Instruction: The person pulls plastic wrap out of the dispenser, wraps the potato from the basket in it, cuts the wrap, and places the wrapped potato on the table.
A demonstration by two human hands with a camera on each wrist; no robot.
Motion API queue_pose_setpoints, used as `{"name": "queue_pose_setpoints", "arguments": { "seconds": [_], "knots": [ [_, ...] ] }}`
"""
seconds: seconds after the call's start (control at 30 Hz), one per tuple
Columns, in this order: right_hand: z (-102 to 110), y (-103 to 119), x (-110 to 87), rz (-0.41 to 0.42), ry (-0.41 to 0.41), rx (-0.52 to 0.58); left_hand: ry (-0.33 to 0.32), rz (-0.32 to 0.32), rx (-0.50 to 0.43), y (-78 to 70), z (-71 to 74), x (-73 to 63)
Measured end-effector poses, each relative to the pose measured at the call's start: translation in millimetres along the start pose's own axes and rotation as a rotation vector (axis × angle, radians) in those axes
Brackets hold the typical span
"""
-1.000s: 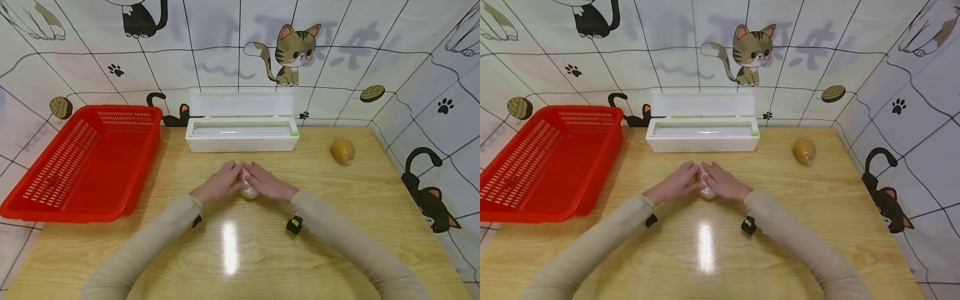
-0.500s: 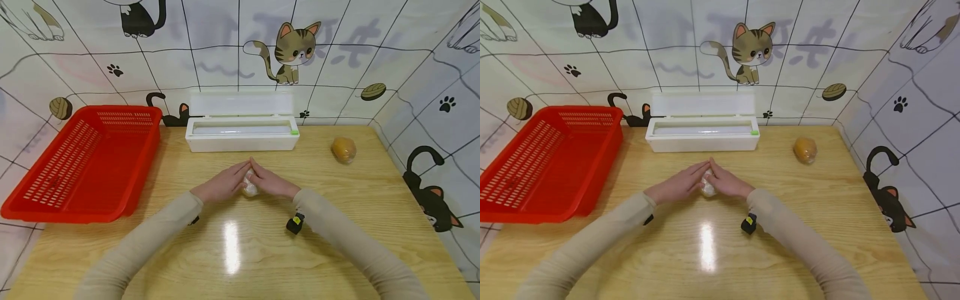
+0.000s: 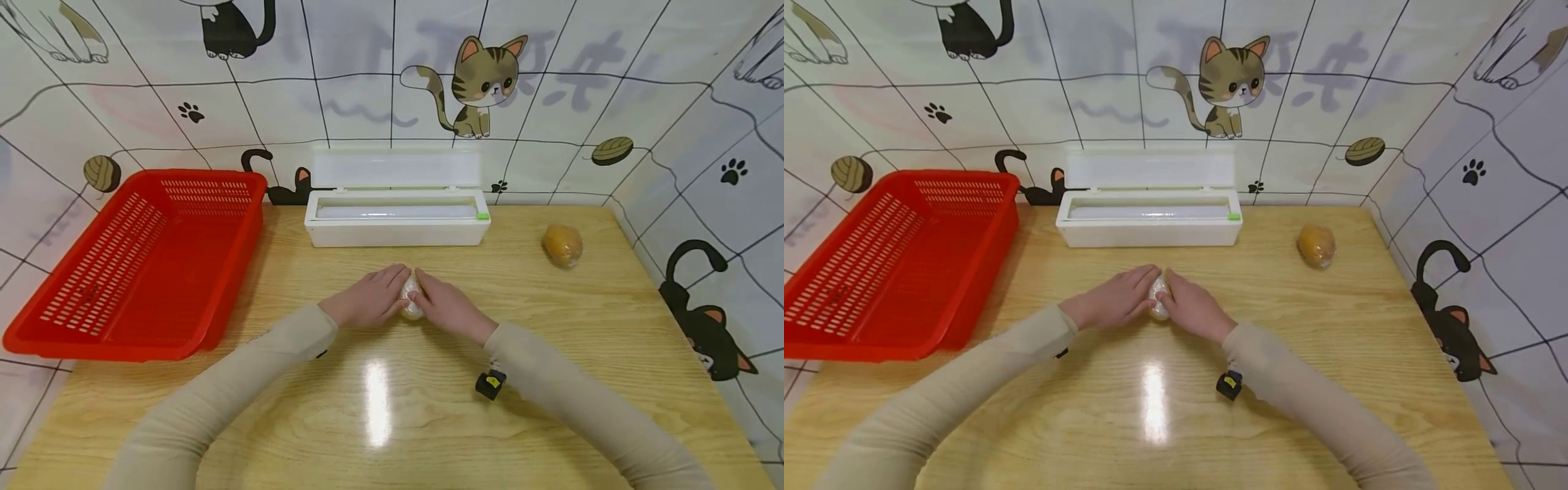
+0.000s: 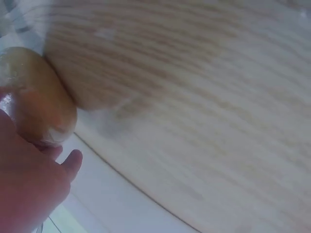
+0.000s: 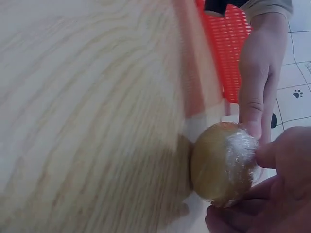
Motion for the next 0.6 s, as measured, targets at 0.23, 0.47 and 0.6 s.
{"name": "queue_pose_setpoints", "arguments": {
  "seconds": [0.23, 0.47, 0.6],
  "knots": [
    [-4.5, -3.6, 0.8, 0.068, 0.018, -0.002, -0.001, 0.004, -0.065, -2.3, -3.5, -0.9],
    [1.0, 8.2, -12.2, -0.027, -0.228, -0.484, -0.035, 0.174, 0.077, -15.2, -2.0, 6.8],
    [-1.1, 3.7, -9.5, -0.02, -0.194, -0.387, -0.088, 0.225, 0.107, -21.2, -0.6, 5.9]
  ]
}}
Point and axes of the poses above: each hand's wrist, its own x-axis towards the middle knuckle, its own z-axis out of the back of the hand, y = z × x, the point moved 5 cm from there along x, towards the middle knuckle, and after that the axes turned 15 degrees about y, right-handed, at the moved point
